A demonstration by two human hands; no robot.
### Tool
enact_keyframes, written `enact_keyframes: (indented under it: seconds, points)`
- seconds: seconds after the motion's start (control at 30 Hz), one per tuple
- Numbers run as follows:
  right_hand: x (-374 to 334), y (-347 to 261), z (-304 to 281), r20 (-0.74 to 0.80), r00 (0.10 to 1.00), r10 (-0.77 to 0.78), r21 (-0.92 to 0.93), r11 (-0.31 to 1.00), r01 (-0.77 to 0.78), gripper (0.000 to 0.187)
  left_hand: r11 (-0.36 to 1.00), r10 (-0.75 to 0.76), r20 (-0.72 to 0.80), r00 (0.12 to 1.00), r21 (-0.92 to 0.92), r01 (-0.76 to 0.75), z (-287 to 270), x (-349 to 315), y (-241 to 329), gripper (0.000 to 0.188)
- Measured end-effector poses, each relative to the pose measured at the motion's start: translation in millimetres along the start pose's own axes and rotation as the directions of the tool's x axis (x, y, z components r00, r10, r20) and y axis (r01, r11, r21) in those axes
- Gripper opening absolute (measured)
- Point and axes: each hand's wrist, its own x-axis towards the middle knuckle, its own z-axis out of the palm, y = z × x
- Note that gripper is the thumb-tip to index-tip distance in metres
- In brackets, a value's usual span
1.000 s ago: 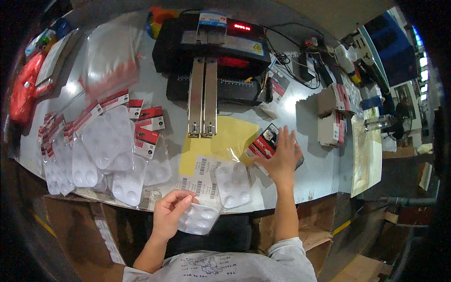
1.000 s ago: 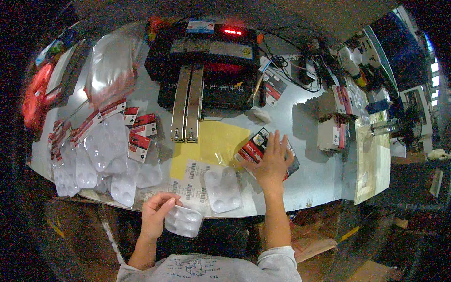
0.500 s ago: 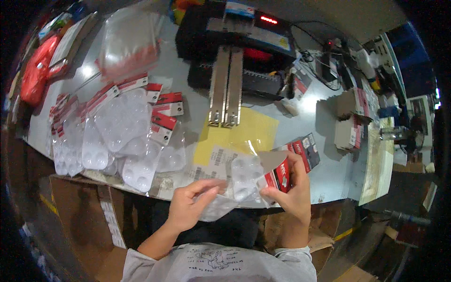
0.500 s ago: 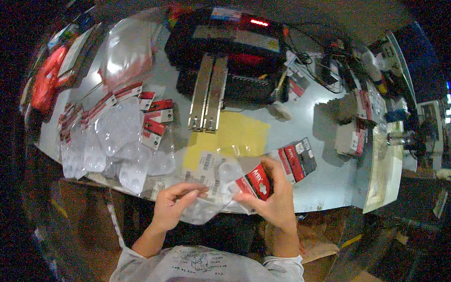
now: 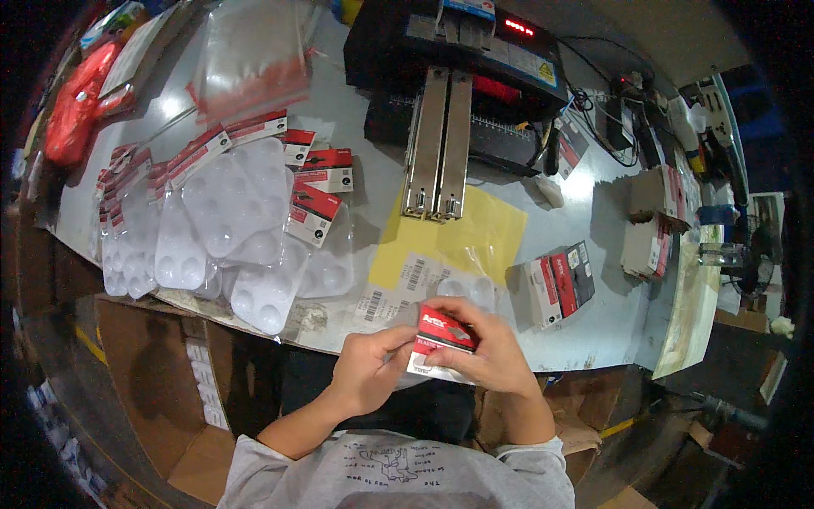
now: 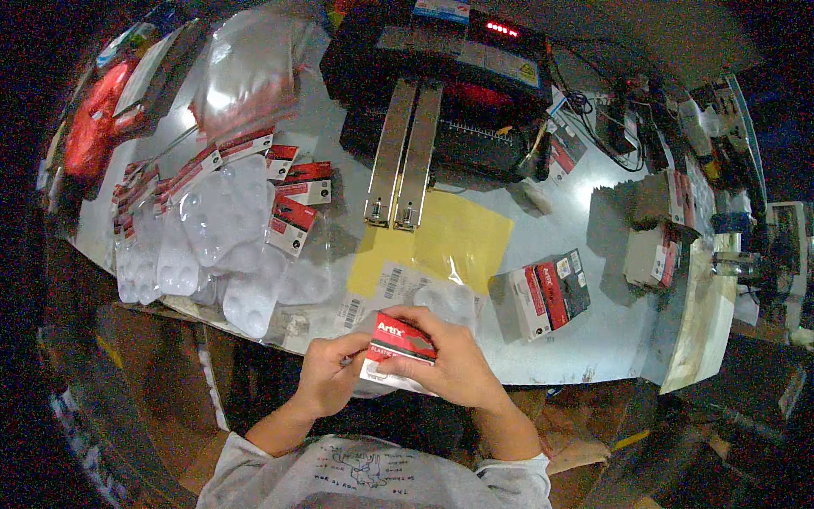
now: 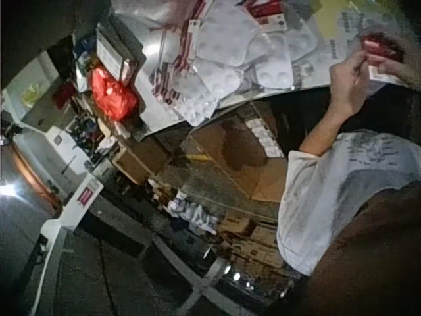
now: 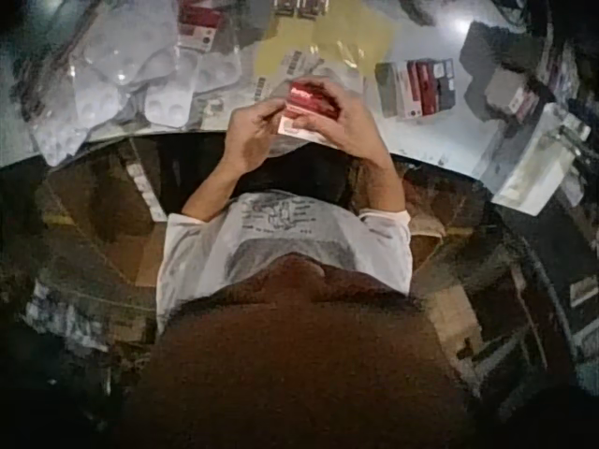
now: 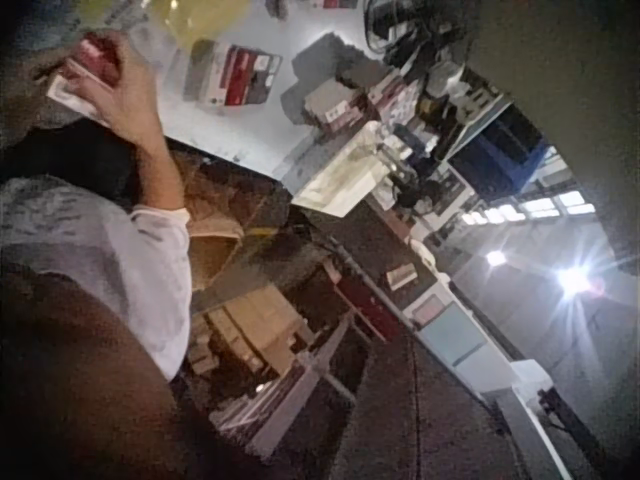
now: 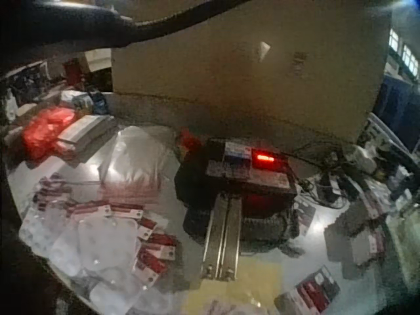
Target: The person repeatedly places white plastic mixing palettes into clear plastic bags, then inserts red Artix product labels into each bag. They seal each package and stack the finished units on the table. The process is repeated for multiple items in a consistent sequence.
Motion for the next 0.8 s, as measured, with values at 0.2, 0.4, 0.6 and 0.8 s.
enact_keyframes:
  seconds: [0.2, 0.4, 0.6, 0.8]
  points:
    - [-3.5, -2.7, -9.3, -0.397, 0.897, -0.193, -0.148, 0.978, 0.145, 0.049, 0.98, -0.074, 0.039, 0.997, -0.183, 0.08, -2.8, 0.9, 9.6, 0.022]
    - [-5.8, -3.2, -6.4, -0.483, 0.865, -0.136, -0.157, 0.985, 0.068, 0.036, 0.987, -0.027, 0.014, 1.0, -0.158, 0.029, 1.4, 0.2, 9.6, 0.02]
    - [-10.8, -5.0, -5.4, -0.419, 0.847, -0.326, -0.343, 0.921, 0.184, 0.029, 0.993, -0.064, 0.013, 0.998, 0.097, 0.063, -0.7, -3.3, 18.2, 0.014]
    - [-5.4, 2.4, -3.1, -0.497, 0.782, -0.376, -0.407, 0.897, 0.173, 0.018, 0.996, 0.05, 0.013, 0.999, 0.076, -0.051, 0.4, -2.9, 23.5, 0.014]
